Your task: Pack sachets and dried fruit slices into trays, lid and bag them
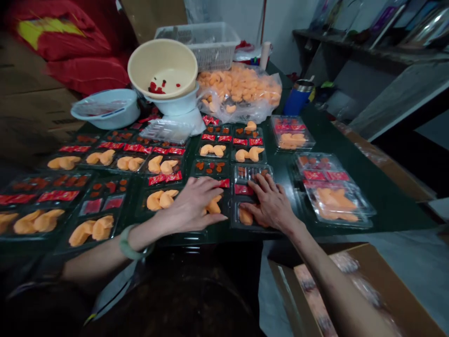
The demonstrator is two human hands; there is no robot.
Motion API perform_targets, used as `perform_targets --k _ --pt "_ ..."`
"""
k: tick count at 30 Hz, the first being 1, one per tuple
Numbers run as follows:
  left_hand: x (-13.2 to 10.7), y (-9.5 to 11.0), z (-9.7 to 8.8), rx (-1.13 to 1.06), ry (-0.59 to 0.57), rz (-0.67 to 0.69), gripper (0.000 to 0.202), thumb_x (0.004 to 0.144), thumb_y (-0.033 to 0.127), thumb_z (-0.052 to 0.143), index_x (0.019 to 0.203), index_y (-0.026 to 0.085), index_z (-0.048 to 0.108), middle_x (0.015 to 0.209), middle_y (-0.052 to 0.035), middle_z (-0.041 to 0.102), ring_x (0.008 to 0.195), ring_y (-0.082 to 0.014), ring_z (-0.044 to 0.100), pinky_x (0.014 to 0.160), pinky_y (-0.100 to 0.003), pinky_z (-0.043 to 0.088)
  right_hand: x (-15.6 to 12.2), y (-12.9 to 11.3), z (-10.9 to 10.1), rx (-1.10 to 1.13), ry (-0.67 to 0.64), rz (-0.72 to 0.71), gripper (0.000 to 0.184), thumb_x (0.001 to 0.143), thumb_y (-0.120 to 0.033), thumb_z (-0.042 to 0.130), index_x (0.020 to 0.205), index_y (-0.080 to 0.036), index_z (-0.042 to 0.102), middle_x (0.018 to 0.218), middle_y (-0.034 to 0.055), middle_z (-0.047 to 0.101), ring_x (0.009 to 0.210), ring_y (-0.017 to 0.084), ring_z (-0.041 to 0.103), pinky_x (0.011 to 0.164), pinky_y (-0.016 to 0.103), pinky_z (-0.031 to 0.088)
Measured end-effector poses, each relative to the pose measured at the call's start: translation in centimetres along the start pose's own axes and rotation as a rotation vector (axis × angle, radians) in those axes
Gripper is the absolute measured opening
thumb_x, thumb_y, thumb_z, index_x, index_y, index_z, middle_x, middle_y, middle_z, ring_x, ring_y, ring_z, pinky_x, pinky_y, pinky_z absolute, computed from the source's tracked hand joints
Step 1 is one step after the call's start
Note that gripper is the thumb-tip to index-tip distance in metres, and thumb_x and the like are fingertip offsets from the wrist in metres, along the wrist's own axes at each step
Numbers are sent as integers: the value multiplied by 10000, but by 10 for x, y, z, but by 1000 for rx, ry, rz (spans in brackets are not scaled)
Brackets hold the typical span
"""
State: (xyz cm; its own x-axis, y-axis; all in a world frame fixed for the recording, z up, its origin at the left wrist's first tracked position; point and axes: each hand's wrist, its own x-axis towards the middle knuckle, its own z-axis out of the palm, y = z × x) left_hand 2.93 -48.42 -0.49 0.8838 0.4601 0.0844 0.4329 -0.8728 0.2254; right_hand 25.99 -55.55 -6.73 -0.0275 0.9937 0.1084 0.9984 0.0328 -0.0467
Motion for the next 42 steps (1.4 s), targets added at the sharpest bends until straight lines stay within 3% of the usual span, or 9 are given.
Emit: perform_targets --k 4,9,15,20,26,30,34,38,42 --pt "-52 -27 -21 -17 -82 2 616 723 613 558 1071 106 583 983 -122 603 920 -246 503 802 -367 384 -5 2 0 10 -5 11 641 796 -604 451 1306 -215 443 1435 97 352 1326 323 263 965 489 346" --pt "-94 -32 -2 20 -188 -9 357 783 400 602 1020 133 597 943 -103 601 925 -252 467 799 -376 353 -13 16 5 9 -17 -63 678 802 -604 429 1359 -221 378 1456 104 311 1331 336 244 948 500 351" --pt "-97 -30 12 -49 -181 -13 152 835 292 538 857 154 597 805 -66 581 839 -224 469 750 -362 339 -32 33 -8 -83 -39 -10 684 804 -612 405 1369 -228 372 1440 129 330 1314 414 237 898 569 355" --pt "-99 -29 7 -250 -303 -42 78 840 162 480 791 168 541 791 -25 557 697 -141 504 624 -264 355 -37 14 -15 -138 -30 198 725 749 -648 478 1325 -209 432 1464 149 273 1314 442 214 906 586 357" --pt "-100 -33 -47 -560 -217 -193 128 791 192 528 666 179 506 650 20 519 566 -82 466 511 -192 351 -30 -7 -1 -62 -50 228 781 740 -680 451 1348 -195 394 1482 202 193 1328 432 191 898 593 349" --pt "-64 -51 -85 -870 146 -513 156 689 275 678 682 170 562 574 26 549 496 -76 512 476 -179 405 -30 -3 1 -36 -18 199 741 732 -664 473 1313 -205 448 1454 194 271 1313 432 227 898 599 341" --pt "15 -76 -73 -1226 662 -639 239 585 192 755 728 150 567 511 19 558 410 -95 521 399 -186 404 -15 7 -16 91 123 201 564 787 -567 471 1231 -223 523 1341 159 452 1257 393 349 923 571 336" --pt "98 -94 -37 -1526 660 -768 159 677 81 675 689 129 525 489 5 552 413 -96 536 398 -172 406 30 23 -37 475 247 343 399 888 -397 354 1163 -169 532 1015 136 640 909 258 608 754 371 464" --pt "142 -107 -17 -1602 656 -865 180 759 48 589 644 130 478 491 11 526 417 -74 525 428 -168 423 90 41 -32 262 191 344 370 868 -266 379 1168 -112 530 987 139 634 849 237 599 725 329 446"
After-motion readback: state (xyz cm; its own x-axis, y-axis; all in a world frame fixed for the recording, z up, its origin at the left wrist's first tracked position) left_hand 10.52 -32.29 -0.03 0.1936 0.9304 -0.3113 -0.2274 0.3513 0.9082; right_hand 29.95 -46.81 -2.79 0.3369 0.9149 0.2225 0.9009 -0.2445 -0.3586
